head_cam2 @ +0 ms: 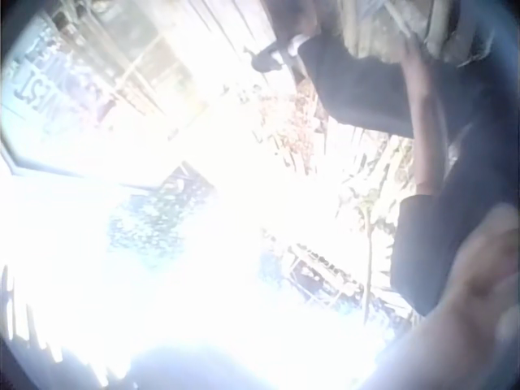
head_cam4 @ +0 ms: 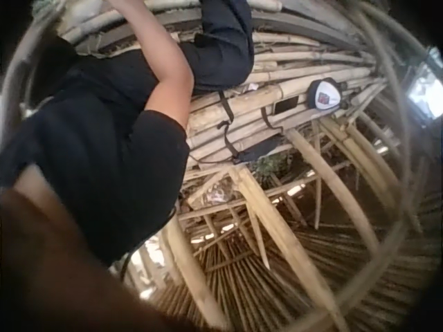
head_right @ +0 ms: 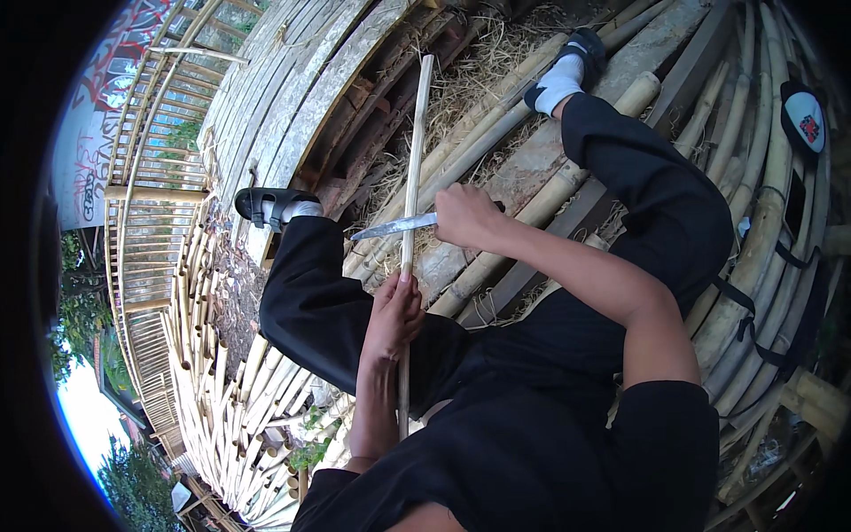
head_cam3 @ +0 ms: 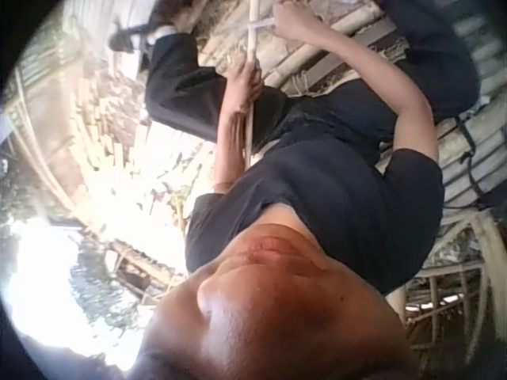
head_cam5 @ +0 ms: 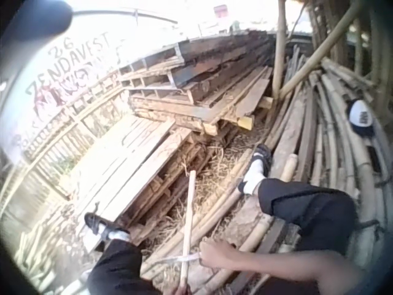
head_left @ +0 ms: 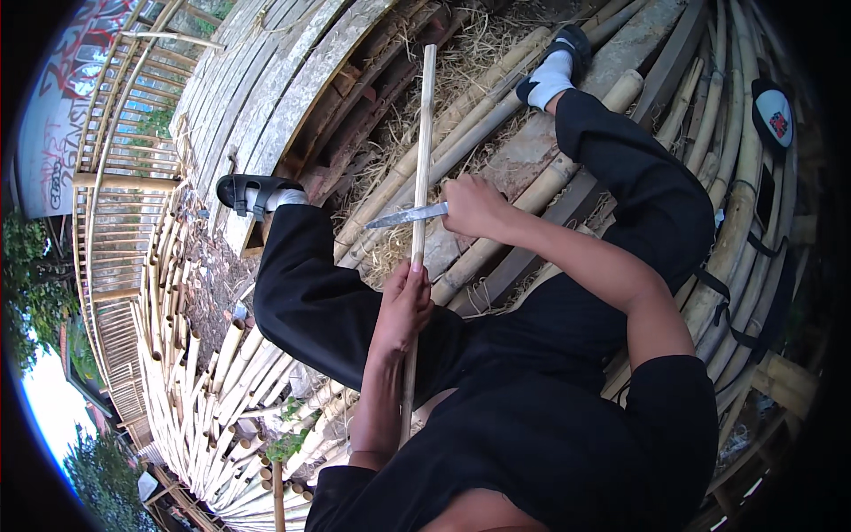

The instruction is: The person scrapes a thin strip of bamboo with a knife, holding the strip in one hand and the tool in the other while sitting on a pile of bamboo poles.

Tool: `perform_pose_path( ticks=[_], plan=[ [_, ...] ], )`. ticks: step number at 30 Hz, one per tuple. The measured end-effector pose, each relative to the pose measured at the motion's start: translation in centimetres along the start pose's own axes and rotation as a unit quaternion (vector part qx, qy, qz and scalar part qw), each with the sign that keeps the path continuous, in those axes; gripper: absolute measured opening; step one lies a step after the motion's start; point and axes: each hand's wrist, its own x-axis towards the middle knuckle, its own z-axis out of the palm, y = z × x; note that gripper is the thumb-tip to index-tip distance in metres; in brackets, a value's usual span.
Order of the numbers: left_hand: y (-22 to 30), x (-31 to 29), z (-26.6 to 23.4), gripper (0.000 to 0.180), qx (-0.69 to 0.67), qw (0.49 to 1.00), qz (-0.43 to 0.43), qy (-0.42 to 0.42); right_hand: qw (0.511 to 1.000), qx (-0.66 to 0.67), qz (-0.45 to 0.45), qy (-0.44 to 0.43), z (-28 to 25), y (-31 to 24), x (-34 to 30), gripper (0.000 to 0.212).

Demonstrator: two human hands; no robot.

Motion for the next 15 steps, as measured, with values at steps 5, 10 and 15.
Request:
perform_pose_path(
  ticks=[5, 10, 15],
  plan=[
    [-0.2, -2.8, 0.2, 0.026, -0.065, 0.997, -0.027, -0.042, 0.968, 0.049, 0.199, 0.145, -4.3, 8.3, 4.6, 0.026],
    [-0.1, -3.7, -1.8, 0.027, -0.012, 0.999, 0.031, 0.0, 0.969, 0.04, 0.191, 0.152, -7.8, 7.8, 3.3, 0.027],
    [0.9, -1.2, -0.7, 0.027, 0.003, 0.999, 0.03, 0.018, 0.998, 0.019, 0.026, 0.059, -2.1, -0.1, -1.2, 0.022]
  ],
)
